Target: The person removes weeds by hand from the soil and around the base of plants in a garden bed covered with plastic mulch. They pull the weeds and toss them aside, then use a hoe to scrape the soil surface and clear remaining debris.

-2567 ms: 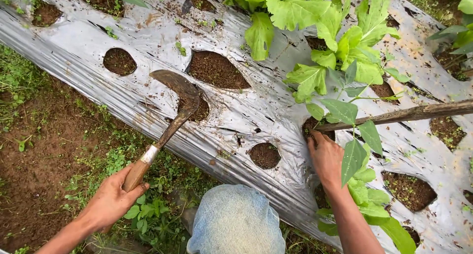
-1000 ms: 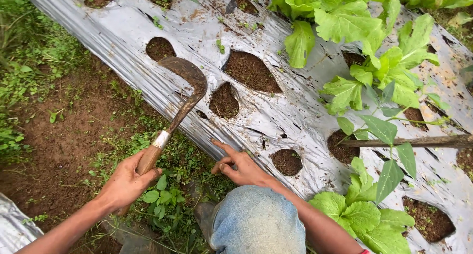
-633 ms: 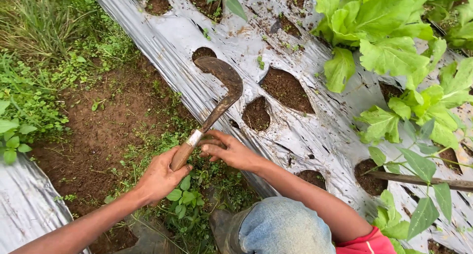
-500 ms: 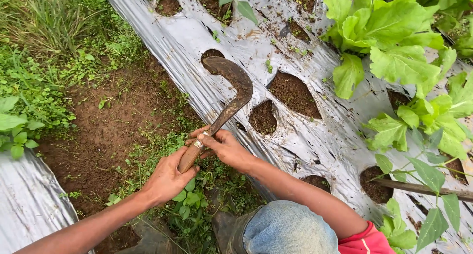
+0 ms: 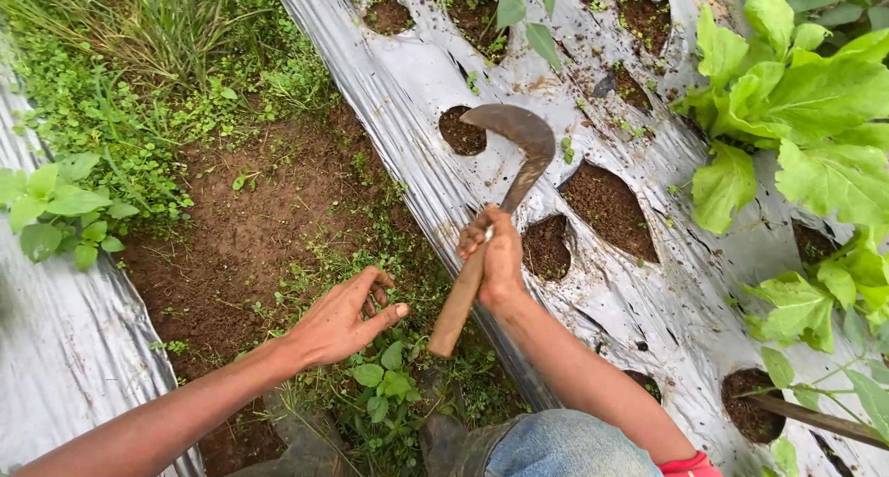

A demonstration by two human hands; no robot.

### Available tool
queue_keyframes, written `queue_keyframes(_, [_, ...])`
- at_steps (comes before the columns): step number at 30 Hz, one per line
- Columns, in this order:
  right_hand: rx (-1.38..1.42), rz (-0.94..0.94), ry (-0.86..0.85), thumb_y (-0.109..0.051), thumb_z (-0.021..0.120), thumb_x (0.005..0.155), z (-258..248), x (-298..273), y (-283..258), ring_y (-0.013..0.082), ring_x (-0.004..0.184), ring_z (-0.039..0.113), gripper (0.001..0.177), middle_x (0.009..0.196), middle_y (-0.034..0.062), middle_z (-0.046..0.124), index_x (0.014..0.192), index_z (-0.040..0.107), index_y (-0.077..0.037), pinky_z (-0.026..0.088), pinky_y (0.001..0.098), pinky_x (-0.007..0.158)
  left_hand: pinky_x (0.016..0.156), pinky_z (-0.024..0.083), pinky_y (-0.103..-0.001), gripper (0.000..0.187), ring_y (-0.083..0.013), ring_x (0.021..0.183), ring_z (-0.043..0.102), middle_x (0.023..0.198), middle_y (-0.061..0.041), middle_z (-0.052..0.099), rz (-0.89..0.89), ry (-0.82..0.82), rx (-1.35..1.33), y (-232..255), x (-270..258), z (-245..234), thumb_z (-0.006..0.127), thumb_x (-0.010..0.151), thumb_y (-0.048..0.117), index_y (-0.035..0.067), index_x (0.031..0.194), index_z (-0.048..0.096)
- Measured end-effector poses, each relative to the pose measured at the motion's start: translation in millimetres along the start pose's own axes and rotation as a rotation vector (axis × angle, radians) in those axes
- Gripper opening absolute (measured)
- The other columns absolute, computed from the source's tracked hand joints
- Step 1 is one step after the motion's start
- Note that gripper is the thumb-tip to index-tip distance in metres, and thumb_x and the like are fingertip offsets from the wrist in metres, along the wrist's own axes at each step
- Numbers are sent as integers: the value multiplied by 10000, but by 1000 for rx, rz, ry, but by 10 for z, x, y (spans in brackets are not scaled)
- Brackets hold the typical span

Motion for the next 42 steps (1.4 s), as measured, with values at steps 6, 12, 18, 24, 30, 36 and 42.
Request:
queue_keyframes(6, [89,-146,36,-347,474,984,-246,605,-726,80,469,473,220,554,-114,430,793,482,-240,450,253,483,797,613,-485,420,-348,955,736,1212,-225,637,-24,45,30,-198,166,-267,613,973,264,34,1314,528])
queue_keyframes(12, [146,-133,26,-303,479,934,-696,1122,-1010,99,473,489,204,563,-72,446,754,499,-210,449,275,494,856,613,-478,424,-268,1017,728,1300,-170,594,-33,49,156,-525,485,-356,626,955,192,76,1347,516])
queue_keyframes(18, [-733,42,149,-491,223,1107,-141,357,-1311,541,1330,505,677,1403,394,490,1482,301,68,469,628,1030,889,595,-475,549,-375,1232,625,1399,-237,512,-13,99,156,-77,786,-779,621,939,149,56,1456,461])
queue_keyframes(24, [-1655,-177,156,-236,565,1105,-402,611,-1848,319,571,695,364,775,235,701,984,711,74,590,387,516,1159,324,-656,703,-465,1461,344,1576,-269,342,72,193,148,173,1470,-1028,649,919,171,30,1547,365])
queue_keyframes(30, [-1864,-884,149,-240,692,987,249,2089,-1993,350,859,702,299,1032,86,637,1260,681,-120,571,555,802,1200,242,-646,825,-446,1537,183,1659,-287,184,94,197,192,260,2028,-890,694,891,205,41,1592,290])
queue_keyframes(36, [-1889,-964,115,-140,648,1067,1123,2038,-1907,556,1059,635,359,1098,326,613,1296,627,136,508,683,939,1214,180,-655,856,-412,1573,45,1695,-260,77,68,124,155,252,2055,-890,685,889,184,43,1604,236])
queue_keyframes(42, [-1741,-923,38,-261,650,1085,443,2783,-1916,434,1024,692,134,1059,179,656,1152,716,-166,549,539,854,1203,191,-655,870,-379,1577,40,1703,-219,98,92,86,151,131,2081,-922,692,873,208,94,1609,241])
Point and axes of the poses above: each hand's wrist, its own x-axis towards the middle knuckle, its own z-axis out of the palm, y = z × x, the point moved 6 cm from there along x, towards the middle knuckle
